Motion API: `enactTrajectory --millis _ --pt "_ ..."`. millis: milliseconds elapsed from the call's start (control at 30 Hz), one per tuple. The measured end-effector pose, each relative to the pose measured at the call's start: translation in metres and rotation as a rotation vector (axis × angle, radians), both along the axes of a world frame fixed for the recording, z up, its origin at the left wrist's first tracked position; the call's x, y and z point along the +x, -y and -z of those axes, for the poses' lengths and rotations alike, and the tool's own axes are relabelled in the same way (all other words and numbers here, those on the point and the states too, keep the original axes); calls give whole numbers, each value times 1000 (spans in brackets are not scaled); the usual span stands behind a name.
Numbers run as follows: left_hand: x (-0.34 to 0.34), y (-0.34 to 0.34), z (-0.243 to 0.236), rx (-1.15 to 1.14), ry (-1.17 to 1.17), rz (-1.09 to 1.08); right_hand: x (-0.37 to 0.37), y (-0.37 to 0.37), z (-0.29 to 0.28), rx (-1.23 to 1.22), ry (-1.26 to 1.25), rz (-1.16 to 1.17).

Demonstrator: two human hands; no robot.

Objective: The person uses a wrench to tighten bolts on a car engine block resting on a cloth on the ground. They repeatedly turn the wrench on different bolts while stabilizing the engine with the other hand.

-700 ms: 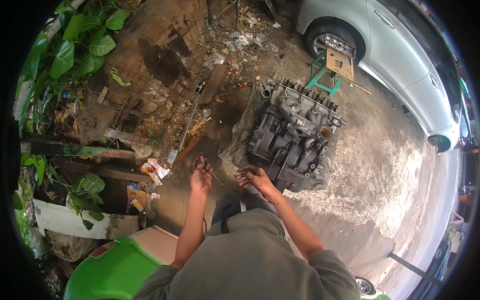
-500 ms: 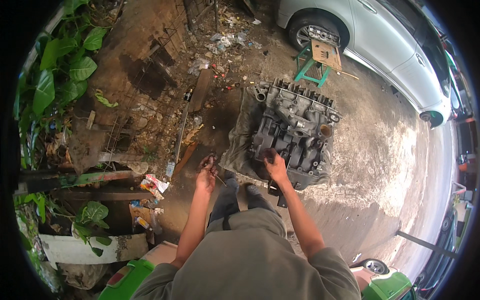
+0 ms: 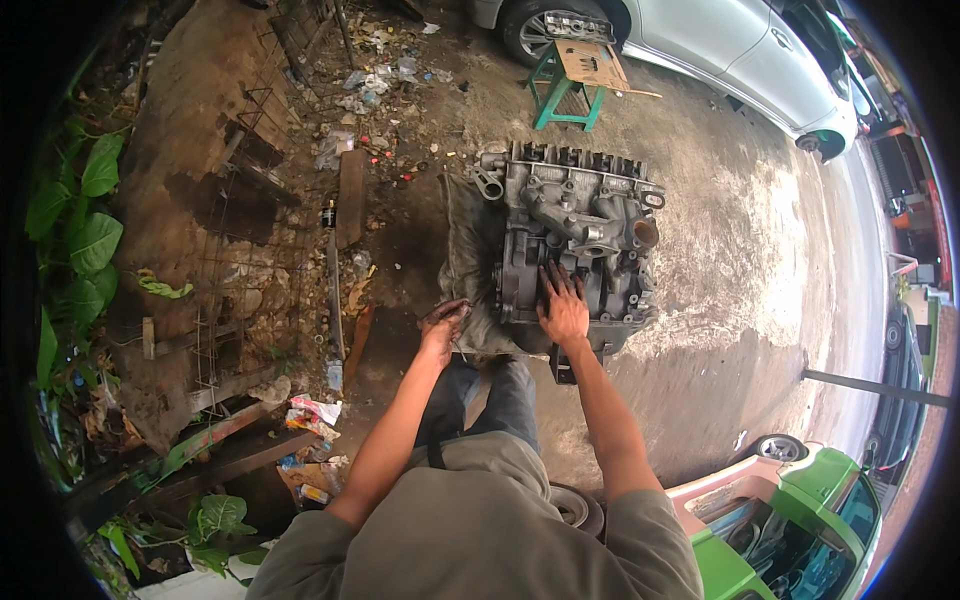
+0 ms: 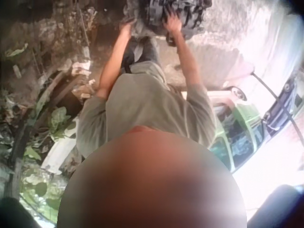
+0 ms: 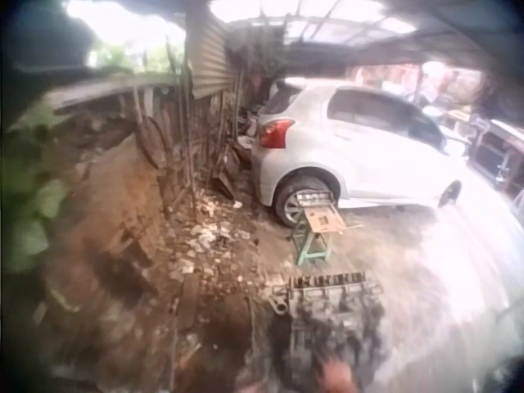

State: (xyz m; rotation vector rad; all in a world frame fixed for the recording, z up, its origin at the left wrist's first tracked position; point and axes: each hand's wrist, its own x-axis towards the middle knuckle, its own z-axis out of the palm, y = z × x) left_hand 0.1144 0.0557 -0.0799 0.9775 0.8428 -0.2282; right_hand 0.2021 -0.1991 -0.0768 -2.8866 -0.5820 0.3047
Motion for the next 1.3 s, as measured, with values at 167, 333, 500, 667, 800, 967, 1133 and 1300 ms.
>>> enactTrajectory --millis 167,333,500,667,800,967,1133,1300 --pt "17 5 33 35 -4 59 -3 0 2 -2 -2 8" --pt "35 8 58 36 0 79 -4 -2 2 59 34 16" --pt "41 11 72 -30 -17 64 -4 -6 -2 40 -1 36" --pt "46 24 82 69 -65 7 -2 -6 1 35 12 43" --pt "48 27 88 95 -123 46 -2 -7 1 35 9 46" --pt "46 25 94 189 -44 86 -2 -8 -1 25 -4 48" --pt "51 28 92 280 73 99 -1 -9 -4 33 -16 54" --pt "54 29 87 415 78 195 0 -11 -4 37 -15 56"
